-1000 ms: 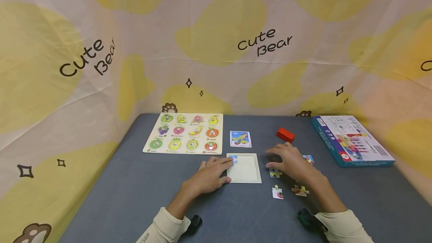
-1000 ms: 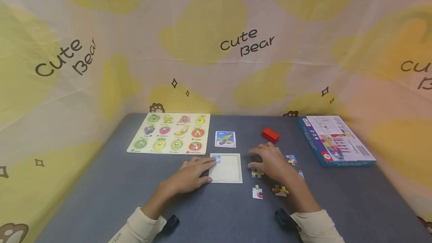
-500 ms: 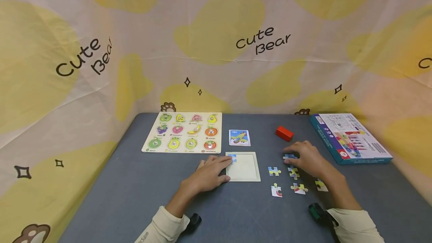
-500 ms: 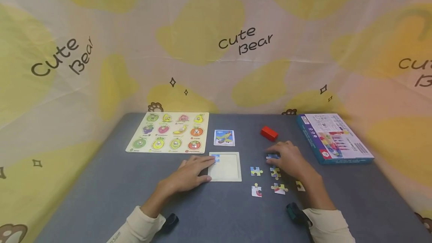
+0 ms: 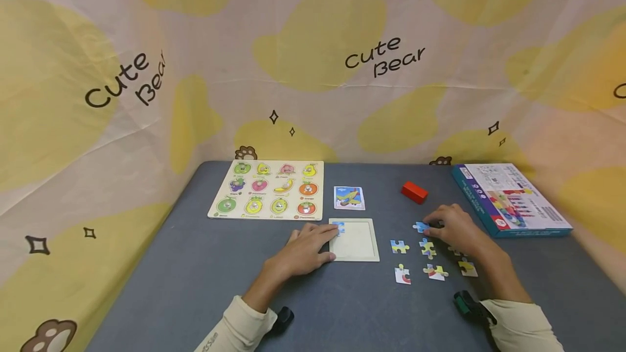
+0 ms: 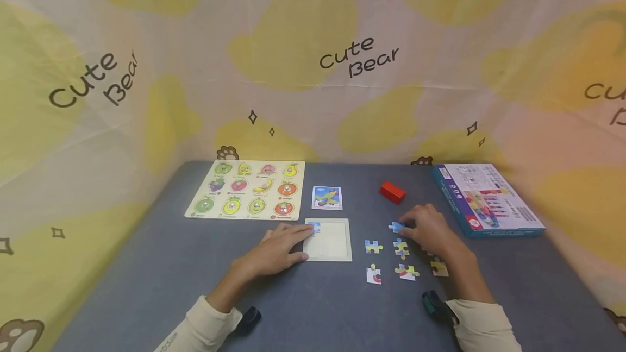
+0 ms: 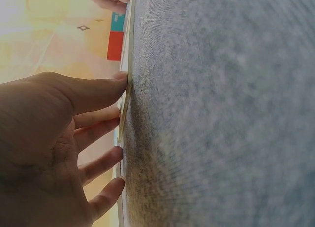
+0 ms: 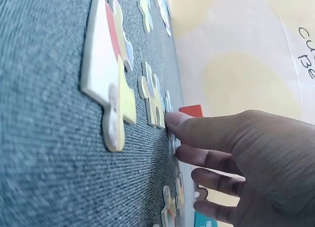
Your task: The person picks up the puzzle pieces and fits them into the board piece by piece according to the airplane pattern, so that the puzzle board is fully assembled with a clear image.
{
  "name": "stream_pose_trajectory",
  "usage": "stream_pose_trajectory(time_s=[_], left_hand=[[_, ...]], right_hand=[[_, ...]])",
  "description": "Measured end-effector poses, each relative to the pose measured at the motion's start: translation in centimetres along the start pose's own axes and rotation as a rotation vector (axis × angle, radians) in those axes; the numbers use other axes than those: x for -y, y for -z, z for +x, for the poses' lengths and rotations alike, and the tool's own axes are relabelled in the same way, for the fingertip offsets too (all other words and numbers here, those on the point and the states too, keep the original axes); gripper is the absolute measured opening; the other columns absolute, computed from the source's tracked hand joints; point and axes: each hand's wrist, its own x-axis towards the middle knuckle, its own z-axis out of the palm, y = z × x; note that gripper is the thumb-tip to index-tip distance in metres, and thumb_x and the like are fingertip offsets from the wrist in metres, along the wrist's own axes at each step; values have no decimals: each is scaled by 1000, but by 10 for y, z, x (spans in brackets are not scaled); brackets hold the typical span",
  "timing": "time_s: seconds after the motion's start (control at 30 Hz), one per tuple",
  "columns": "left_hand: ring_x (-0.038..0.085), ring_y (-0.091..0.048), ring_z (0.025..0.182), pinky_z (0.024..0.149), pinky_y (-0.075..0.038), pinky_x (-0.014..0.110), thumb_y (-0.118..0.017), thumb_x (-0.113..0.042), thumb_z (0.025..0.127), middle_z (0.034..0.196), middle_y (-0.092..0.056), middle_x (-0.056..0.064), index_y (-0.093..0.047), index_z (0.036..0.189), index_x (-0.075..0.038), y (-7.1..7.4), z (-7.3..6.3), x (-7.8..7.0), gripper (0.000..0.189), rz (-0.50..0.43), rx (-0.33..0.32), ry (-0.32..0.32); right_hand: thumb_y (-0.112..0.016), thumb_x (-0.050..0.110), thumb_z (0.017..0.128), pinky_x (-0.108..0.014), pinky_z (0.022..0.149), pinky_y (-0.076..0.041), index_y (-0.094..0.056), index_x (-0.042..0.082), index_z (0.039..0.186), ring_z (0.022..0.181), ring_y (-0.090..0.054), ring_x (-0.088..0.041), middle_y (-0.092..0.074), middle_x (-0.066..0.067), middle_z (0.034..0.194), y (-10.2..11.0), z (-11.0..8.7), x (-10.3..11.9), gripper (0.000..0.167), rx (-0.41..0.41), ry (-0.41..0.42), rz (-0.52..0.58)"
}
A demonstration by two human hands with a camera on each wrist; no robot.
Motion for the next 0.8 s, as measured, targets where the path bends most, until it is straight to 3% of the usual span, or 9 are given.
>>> stream_pose_trajectory(time_s=[0.5, 0.8], left_hand=[[32, -44, 143, 100, -36, 53, -71, -26, 103, 163, -48, 3, -52, 158, -13, 0, 0, 0, 60, -19, -5, 1], [31, -44, 143, 100, -36, 52, -71, -27, 103, 163, -48, 3, -52, 158, -13, 1, -1, 1, 60, -23, -7, -1]], right_hand=[[-80, 29, 94, -46, 82, -43, -80, 4, 112, 103, -52, -32, -71, -12, 108, 1, -1, -3, 31, 10, -25, 4], [-79, 32, 95, -44, 84, -40, -80, 7, 111, 107, -50, -30, -71, -7, 107, -4, 2, 11, 29, -23, 21, 67]])
